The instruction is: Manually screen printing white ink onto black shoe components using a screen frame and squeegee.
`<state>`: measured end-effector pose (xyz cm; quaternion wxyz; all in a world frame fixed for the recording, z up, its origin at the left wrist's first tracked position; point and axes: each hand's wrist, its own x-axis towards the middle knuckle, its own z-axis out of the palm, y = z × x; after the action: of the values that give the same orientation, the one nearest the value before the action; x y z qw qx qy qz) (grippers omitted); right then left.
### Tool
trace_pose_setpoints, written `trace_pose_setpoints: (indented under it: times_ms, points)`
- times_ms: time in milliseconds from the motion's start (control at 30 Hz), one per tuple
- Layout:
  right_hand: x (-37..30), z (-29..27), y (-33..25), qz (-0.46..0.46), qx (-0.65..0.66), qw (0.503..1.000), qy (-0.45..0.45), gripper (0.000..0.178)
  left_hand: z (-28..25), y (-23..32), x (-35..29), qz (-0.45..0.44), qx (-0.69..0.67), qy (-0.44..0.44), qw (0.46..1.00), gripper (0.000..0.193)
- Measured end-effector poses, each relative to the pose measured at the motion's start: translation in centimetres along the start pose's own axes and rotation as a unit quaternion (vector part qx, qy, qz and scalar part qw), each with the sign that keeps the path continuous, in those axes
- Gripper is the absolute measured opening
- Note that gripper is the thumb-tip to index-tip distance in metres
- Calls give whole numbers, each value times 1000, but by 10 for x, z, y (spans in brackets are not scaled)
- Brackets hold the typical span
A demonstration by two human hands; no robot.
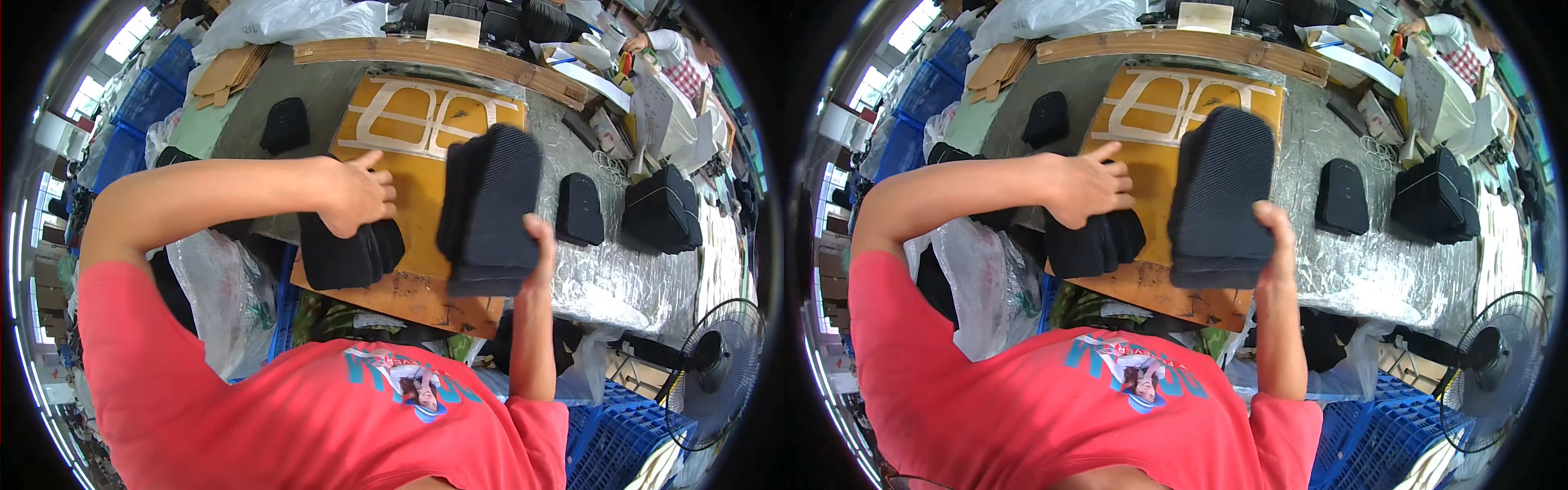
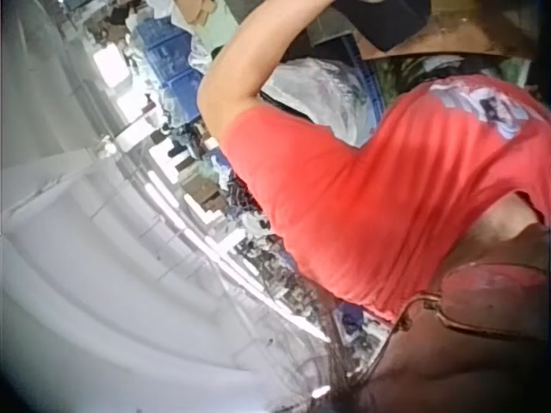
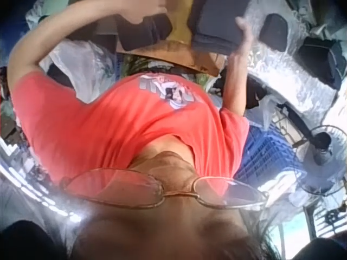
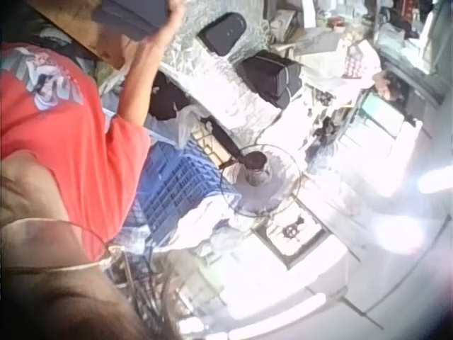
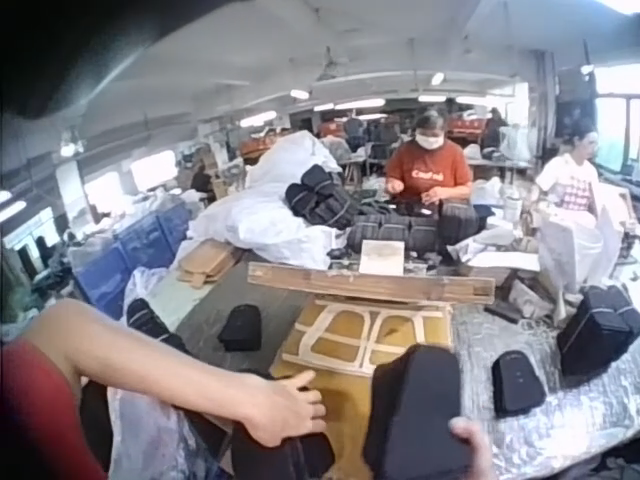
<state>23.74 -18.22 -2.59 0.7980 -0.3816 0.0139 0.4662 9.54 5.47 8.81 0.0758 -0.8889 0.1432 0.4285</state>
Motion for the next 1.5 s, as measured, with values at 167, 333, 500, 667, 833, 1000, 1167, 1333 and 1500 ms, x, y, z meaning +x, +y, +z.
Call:
trace_pose_setpoints:
  times_ms: [167,333,500,667,833,1000,1167,1333,1500]
  points:
    - [-3,3,47,-59,-364,930,-7,82,7,8,39,68,128,-51,988,62]
    - [-20,8,33,-49,-511,858,-17,75,25,-25,12,53,-10,136,989,69]
    - [-7,-3,13,-116,-560,817,-72,80,41,-81,-1,37,-441,365,819,64]
    - [55,20,13,-118,-473,863,-133,84,126,-83,47,54,-684,369,627,68]
    - [53,34,25,-72,-549,823,-125,72,138,-68,55,126,-739,315,582,73]
    - [16,25,38,67,-376,920,-88,70,138,-52,43,182,-694,266,644,75]
    - [11,43,34,78,-391,915,-64,76,144,-48,43,194,-740,270,586,78]
    - [11,40,20,-215,-609,762,-56,72,156,-36,10,56,-754,445,480,87]
    - [5,52,16,-224,-701,671,-87,63,167,7,4,68,-734,500,454,86]
